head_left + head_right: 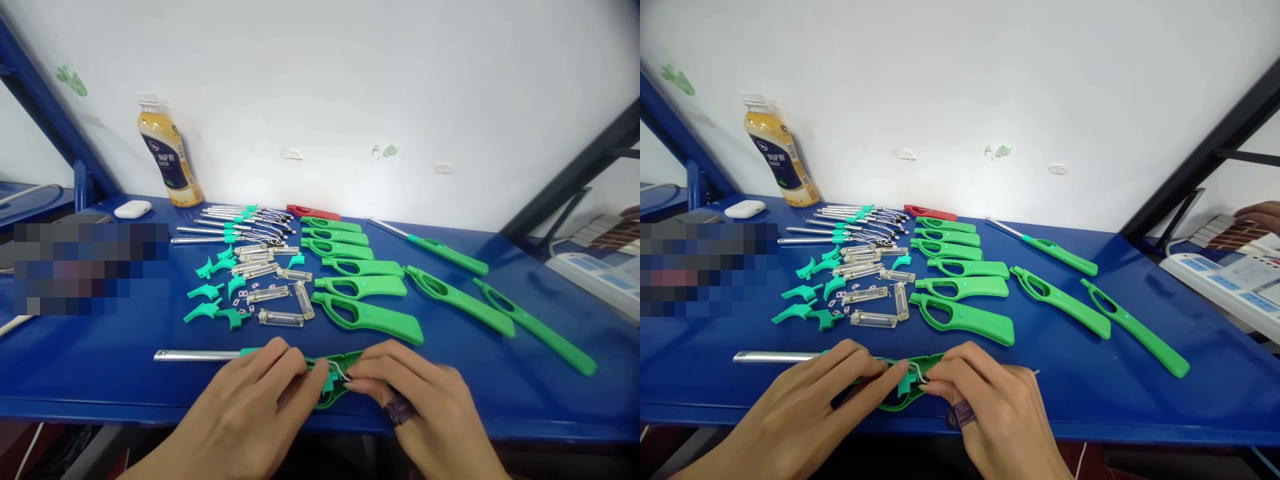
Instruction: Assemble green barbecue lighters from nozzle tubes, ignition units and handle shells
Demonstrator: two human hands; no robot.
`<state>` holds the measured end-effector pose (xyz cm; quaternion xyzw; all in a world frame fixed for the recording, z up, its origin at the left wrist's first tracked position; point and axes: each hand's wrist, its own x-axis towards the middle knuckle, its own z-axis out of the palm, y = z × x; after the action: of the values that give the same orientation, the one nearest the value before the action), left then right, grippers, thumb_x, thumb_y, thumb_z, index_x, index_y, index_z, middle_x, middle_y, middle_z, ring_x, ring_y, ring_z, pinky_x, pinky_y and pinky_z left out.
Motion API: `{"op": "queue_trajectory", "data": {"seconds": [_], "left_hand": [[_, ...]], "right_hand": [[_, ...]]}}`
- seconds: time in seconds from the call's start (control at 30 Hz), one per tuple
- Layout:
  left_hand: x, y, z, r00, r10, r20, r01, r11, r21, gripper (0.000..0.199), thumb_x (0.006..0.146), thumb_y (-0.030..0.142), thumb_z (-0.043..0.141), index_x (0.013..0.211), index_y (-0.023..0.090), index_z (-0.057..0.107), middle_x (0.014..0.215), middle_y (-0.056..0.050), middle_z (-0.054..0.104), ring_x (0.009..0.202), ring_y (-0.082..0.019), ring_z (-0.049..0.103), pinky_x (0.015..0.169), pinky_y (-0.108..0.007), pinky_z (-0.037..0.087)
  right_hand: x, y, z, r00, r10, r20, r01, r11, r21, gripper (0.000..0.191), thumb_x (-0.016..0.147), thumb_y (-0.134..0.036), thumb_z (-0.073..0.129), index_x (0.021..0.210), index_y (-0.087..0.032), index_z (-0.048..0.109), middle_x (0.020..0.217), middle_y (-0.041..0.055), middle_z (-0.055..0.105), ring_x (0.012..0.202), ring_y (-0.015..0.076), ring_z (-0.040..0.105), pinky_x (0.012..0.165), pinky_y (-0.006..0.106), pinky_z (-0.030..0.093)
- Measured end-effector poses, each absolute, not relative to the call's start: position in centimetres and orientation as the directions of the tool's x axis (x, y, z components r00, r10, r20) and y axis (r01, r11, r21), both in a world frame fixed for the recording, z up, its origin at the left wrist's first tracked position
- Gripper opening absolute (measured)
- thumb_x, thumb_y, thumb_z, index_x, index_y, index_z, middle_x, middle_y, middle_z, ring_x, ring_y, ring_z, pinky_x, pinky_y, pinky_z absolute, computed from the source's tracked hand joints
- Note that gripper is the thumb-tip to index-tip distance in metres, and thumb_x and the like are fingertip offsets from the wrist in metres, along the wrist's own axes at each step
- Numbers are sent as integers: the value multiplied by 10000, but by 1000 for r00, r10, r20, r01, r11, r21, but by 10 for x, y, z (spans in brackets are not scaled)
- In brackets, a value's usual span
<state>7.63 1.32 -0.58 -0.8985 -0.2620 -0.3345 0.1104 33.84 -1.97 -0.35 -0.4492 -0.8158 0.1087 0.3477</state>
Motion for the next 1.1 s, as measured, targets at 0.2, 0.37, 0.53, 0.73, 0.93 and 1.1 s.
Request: {"op": "queue_trajectory", "data": {"seconds": [0.2,0.37,0.53,0.73,0.93,1.1], "left_hand": [[81,13,2,609,395,688,563,-826,-24,409,1176,91,294,1256,196,681,880,-17,612,764,-171,559,679,-294,492],[79,14,21,697,406,592,537,-842,-55,398,1188,82,275,1222,172,662,856,-6,628,733,-157,596,657,-269,501],[80,15,22,666,410,623,535,-845,-16,418,1198,90,241,1211,168,652,856,-5,618,729,-156,596,651,-261,504],[79,14,24,674,433,599,539,-842,1,381,1218,131,245,1233,195,620,858,11,647,711,-145,618,625,-259,495],[82,16,14,637,419,648,537,-843,17,416,1226,157,219,1224,194,633,856,4,635,717,-150,605,615,-278,473],[79,16,8,606,390,694,528,-849,16,451,1231,190,191,1270,187,640,871,-6,641,720,-153,588,614,-283,478]], "right_hand": [[337,-20,-3,-353,813,463,682,562,-468,211,1107,-118,594,1161,-312,656,1022,-67,743,755,74,745,691,180,536],[338,-20,-1,-372,812,450,691,566,-450,98,1136,-246,643,1174,-333,670,1058,-87,747,773,66,762,762,157,565],[335,-22,-1,-352,795,494,700,574,-424,167,1145,-171,567,1137,-301,670,1032,-79,745,727,62,752,712,159,546],[332,-23,-4,-313,774,550,679,587,-440,285,1066,-41,558,1159,-287,667,1047,-55,743,807,53,753,760,136,528],[337,-22,-4,-352,763,542,633,621,-463,355,1027,19,568,1182,-280,680,1068,-53,748,855,36,755,803,104,543],[343,-22,-6,-391,772,502,651,617,-442,349,1060,-40,607,1253,-310,717,1122,-52,756,860,39,771,775,121,560]]}}
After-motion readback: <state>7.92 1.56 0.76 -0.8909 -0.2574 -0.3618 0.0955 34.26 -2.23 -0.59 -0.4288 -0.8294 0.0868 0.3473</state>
